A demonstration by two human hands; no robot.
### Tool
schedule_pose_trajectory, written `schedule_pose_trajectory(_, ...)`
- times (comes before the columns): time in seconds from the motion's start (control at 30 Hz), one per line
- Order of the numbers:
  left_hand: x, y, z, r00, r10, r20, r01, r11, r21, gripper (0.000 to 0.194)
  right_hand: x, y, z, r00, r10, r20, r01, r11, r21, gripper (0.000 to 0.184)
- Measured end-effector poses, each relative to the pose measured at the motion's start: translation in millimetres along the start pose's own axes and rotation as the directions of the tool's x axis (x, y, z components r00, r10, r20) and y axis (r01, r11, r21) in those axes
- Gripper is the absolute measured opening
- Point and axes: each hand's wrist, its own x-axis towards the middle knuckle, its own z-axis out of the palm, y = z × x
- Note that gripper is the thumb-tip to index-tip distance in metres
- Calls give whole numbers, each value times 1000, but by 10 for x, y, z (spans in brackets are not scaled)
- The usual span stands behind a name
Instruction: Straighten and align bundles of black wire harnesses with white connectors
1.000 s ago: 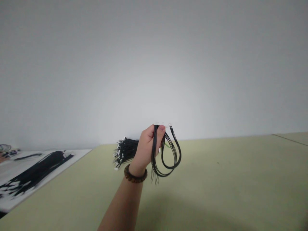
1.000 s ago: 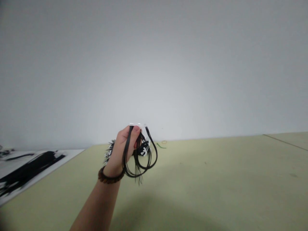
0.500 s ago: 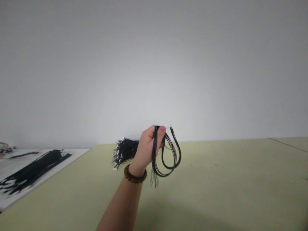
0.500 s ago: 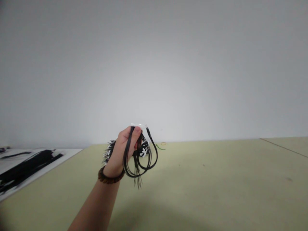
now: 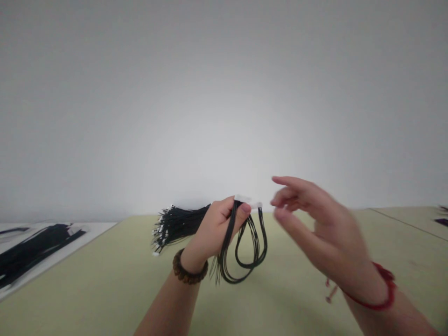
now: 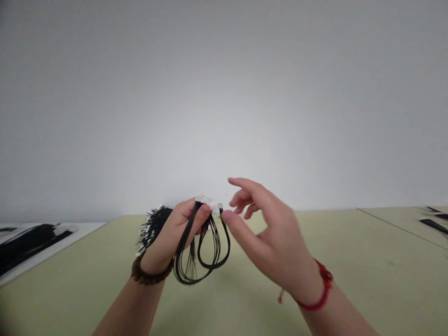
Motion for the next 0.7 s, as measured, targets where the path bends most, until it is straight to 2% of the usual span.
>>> schedule_pose_trajectory(0.07, -1, 12, 27, 995, 13, 100, -12, 1000, -15, 29, 84, 65, 77, 989, -35, 142, 34, 999, 5, 36)
schedule_pose_trajectory(0.13, -11, -11, 41, 985, 1, 173, 7, 999, -41, 29, 146, 126, 127, 968, -17, 249, 14, 1000, 14, 25)
schedule_pose_trajectory(0.2, -23, -52, 44, 974, -31, 224, 48, 997, -68, 32, 171, 173, 149, 964, 32, 263, -36, 999, 11, 18)
schedule_pose_trajectory(0.3, -13, -93, 61, 953, -78, 291, 113, 988, -107, 32, 156, 239, 171, 953, 137, 272, -155, 987, 45, 16)
schedule_pose_trajectory(0.43, 18, -164, 166, 940, -144, 308, 202, 965, -165, 30, 127, 383, 198, 910, 258, 323, -314, 940, 135, 21)
schedule_pose_trajectory(0.5, -60, -278, 266, 928, -205, 311, 275, 941, -199, 32, 160, 504, 163, 892, 305, 332, -371, 915, 156, 24)
schedule_pose_trajectory(0.57, -261, -440, 410, 892, -286, 350, 371, 906, -205, 35, 240, 674, 99, 871, 361, 333, -426, 893, 145, 28)
schedule_pose_trajectory(0.63, -576, -597, 609, 832, -373, 410, 466, 872, -152, 38, 335, 893, 75, 818, 429, 383, -498, 862, 98, 30)
schedule_pose_trajectory(0.67, -756, -655, 723, 795, -417, 440, 513, 850, -120, 40, 368, 1014, 106, 769, 462, 442, -540, 839, 64, 30)
schedule_pose_trajectory(0.7, -936, -691, 840, 764, -455, 457, 548, 832, -89, 44, 376, 1137, 175, 698, 489, 523, -585, 811, 22, 27)
